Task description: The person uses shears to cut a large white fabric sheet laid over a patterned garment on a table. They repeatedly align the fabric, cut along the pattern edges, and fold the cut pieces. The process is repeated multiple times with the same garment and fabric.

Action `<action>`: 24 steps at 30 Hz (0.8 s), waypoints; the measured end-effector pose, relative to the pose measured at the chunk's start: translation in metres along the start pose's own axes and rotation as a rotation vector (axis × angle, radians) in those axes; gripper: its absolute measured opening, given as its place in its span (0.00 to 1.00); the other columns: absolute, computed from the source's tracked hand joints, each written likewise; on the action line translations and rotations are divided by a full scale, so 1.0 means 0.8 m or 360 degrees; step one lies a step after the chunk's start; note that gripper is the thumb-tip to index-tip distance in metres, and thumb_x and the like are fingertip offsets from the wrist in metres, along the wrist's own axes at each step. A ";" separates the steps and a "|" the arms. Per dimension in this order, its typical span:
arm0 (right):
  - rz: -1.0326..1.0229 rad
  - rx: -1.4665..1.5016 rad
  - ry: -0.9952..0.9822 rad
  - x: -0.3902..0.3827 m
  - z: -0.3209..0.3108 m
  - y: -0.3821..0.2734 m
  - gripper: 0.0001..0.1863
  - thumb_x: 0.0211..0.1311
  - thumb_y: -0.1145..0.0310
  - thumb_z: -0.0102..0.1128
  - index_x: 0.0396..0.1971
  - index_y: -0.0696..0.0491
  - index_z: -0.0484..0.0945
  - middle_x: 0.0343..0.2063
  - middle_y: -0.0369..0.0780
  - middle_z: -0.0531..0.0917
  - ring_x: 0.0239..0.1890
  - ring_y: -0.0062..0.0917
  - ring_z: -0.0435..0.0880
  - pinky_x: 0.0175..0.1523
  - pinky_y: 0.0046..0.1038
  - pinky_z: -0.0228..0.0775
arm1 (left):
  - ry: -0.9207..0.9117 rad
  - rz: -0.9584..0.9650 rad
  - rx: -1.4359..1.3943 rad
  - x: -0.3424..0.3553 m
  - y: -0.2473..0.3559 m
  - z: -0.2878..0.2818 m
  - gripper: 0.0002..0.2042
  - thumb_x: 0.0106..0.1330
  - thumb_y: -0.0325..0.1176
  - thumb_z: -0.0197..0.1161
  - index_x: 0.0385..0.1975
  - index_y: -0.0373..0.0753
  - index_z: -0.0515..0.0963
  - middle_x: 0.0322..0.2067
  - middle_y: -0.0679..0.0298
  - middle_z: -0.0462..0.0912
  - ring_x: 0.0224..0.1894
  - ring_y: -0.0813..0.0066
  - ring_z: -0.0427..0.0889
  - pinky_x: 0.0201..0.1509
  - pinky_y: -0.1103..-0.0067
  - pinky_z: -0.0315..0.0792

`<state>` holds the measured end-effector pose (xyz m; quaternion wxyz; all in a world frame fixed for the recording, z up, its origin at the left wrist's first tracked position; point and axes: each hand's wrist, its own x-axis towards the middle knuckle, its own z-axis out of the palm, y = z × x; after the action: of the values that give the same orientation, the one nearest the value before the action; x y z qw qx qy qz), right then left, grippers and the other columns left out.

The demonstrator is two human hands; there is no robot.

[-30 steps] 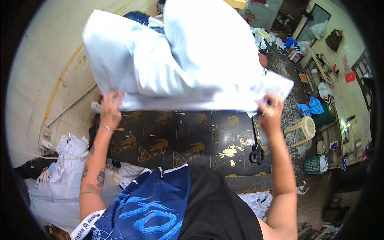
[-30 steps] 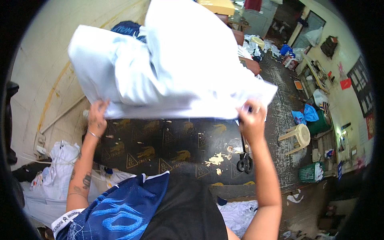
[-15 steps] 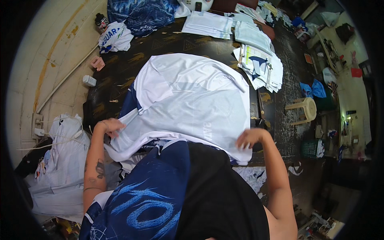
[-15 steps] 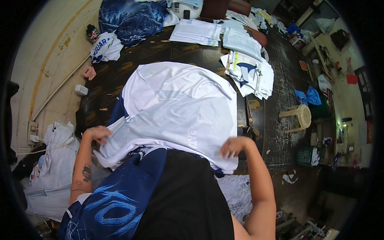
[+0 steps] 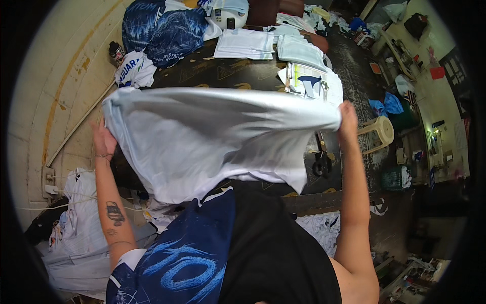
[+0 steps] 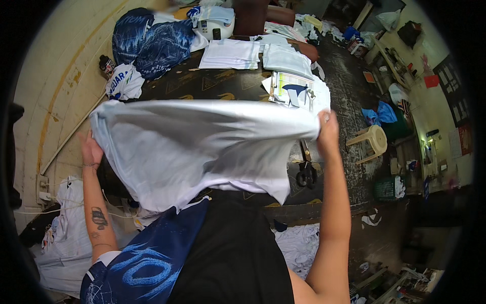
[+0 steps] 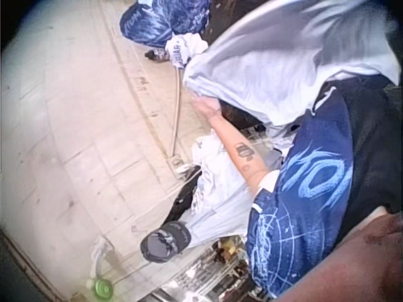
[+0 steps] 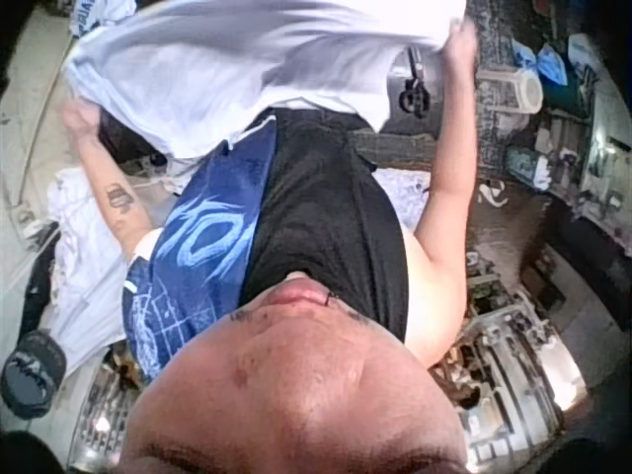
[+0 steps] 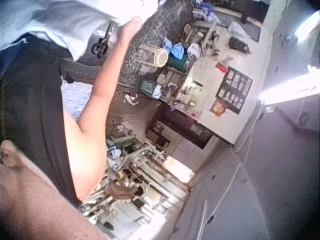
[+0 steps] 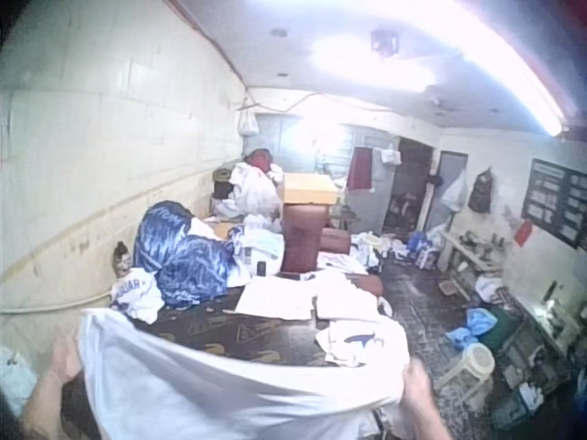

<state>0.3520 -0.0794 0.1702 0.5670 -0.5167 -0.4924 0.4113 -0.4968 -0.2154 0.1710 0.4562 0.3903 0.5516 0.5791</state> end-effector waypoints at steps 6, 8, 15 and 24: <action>-0.0647 0.0543 -0.0125 0.079 -0.038 -0.275 0.15 0.76 0.65 0.65 0.53 0.60 0.82 0.45 0.36 0.86 0.48 0.19 0.84 0.55 0.26 0.76 | -0.0034 0.0074 0.0162 0.063 0.132 -0.023 0.19 0.73 0.36 0.68 0.58 0.32 0.80 0.52 0.58 0.86 0.54 0.69 0.83 0.63 0.69 0.76; -0.0762 0.0484 -0.0047 0.092 -0.049 -0.343 0.18 0.77 0.65 0.63 0.58 0.60 0.81 0.48 0.38 0.87 0.49 0.20 0.84 0.57 0.25 0.76 | 0.0147 0.0265 -0.0188 0.102 0.190 -0.059 0.20 0.77 0.39 0.63 0.61 0.33 0.78 0.55 0.55 0.84 0.59 0.66 0.82 0.68 0.68 0.73; -0.1181 -0.0244 0.0150 0.110 -0.051 -0.482 0.10 0.74 0.67 0.66 0.48 0.56 0.85 0.36 0.33 0.86 0.40 0.17 0.83 0.46 0.23 0.76 | 0.0932 0.0944 0.0970 0.196 0.388 -0.132 0.30 0.81 0.54 0.54 0.68 0.32 0.75 0.67 0.57 0.78 0.68 0.66 0.75 0.74 0.71 0.66; -0.0851 -0.0239 -0.0368 0.070 -0.042 -0.521 0.18 0.71 0.71 0.67 0.57 0.58 0.82 0.45 0.36 0.88 0.41 0.16 0.83 0.45 0.21 0.76 | -0.0367 0.0696 0.0511 0.163 0.478 -0.092 0.31 0.75 0.46 0.66 0.74 0.39 0.69 0.62 0.61 0.80 0.64 0.70 0.78 0.70 0.68 0.73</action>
<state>0.3771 -0.0838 0.5911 0.5555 -0.3590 -0.7013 0.2659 -0.6405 -0.1015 0.5380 0.3126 0.6303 0.4835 0.5208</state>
